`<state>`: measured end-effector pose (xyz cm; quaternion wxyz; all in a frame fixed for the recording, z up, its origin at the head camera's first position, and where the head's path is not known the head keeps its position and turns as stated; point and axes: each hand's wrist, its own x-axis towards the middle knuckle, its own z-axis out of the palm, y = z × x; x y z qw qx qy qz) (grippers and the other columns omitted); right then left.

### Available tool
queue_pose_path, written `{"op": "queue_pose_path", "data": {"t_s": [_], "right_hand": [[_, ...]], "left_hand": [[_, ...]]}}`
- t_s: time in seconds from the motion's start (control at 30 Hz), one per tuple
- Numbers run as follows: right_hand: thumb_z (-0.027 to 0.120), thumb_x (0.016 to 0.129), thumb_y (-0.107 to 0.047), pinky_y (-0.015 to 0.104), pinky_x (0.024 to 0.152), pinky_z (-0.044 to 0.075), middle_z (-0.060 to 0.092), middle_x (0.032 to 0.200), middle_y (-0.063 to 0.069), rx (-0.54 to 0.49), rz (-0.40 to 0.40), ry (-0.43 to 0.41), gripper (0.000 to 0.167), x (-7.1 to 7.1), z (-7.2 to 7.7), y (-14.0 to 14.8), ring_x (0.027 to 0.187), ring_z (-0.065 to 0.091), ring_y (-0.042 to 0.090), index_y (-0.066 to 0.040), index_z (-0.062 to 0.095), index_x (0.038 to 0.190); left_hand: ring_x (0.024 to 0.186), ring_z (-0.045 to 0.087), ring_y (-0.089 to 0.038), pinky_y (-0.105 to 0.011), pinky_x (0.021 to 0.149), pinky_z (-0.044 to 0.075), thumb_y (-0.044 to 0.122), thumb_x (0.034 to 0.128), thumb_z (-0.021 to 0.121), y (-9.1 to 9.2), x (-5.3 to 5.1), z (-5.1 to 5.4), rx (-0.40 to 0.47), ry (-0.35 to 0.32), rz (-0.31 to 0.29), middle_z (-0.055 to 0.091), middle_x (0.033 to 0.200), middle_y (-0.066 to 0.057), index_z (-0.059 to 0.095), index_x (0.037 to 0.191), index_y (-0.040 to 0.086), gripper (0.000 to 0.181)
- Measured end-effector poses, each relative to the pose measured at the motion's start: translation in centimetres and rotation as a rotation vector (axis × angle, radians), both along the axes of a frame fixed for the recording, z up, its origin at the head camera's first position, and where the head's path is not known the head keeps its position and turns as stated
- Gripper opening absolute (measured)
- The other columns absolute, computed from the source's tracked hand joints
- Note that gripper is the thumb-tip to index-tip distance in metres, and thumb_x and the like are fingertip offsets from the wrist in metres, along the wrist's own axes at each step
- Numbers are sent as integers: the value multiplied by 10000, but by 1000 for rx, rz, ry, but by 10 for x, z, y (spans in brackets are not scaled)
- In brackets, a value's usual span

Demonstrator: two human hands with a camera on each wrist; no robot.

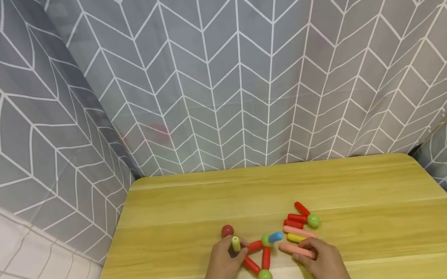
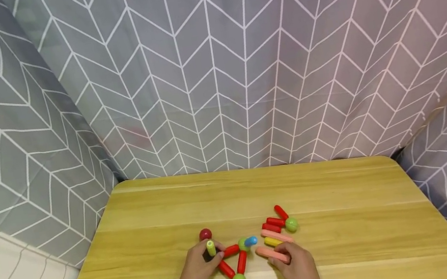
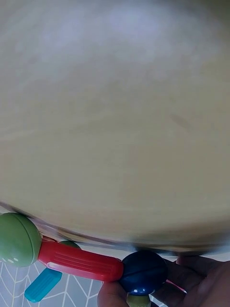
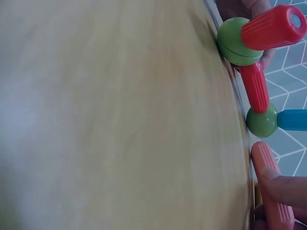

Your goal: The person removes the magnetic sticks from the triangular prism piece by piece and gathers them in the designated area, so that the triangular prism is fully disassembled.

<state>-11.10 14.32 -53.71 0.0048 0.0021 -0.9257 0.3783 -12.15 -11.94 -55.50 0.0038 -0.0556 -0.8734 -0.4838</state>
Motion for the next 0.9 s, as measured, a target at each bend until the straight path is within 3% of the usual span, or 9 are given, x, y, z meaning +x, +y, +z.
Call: {"op": "queue_pose_path", "data": {"t_s": [0.23, 0.6, 0.9], "right_hand": [[865, 768, -174, 176, 630, 410, 682, 861, -48, 62, 28, 83, 190, -2, -2, -1, 716, 487, 45, -154, 747, 915], [875, 759, -221, 205, 657, 386, 651, 879, -60, 159, 4, 91, 186, -1, -2, 3, 789, 475, 85, -158, 774, 902], [880, 756, -206, 192, 612, 319, 549, 844, -53, 177, -13, 103, 191, -1, -3, 4, 760, 420, 82, -138, 791, 911]], "left_hand": [[963, 650, -111, -236, 866, 487, 112, 886, 737, 1, 0, 1, 1, 7, -3, 742, 957, 62, 733, 948, 193, 102], [984, 665, -143, -258, 889, 496, 108, 883, 739, 2, 1, 1, -1, 13, -6, 746, 966, 61, 734, 948, 191, 105], [989, 668, -152, -254, 884, 498, 124, 887, 742, 1, 1, 0, -9, 6, -5, 746, 974, 64, 730, 946, 198, 95]]}}
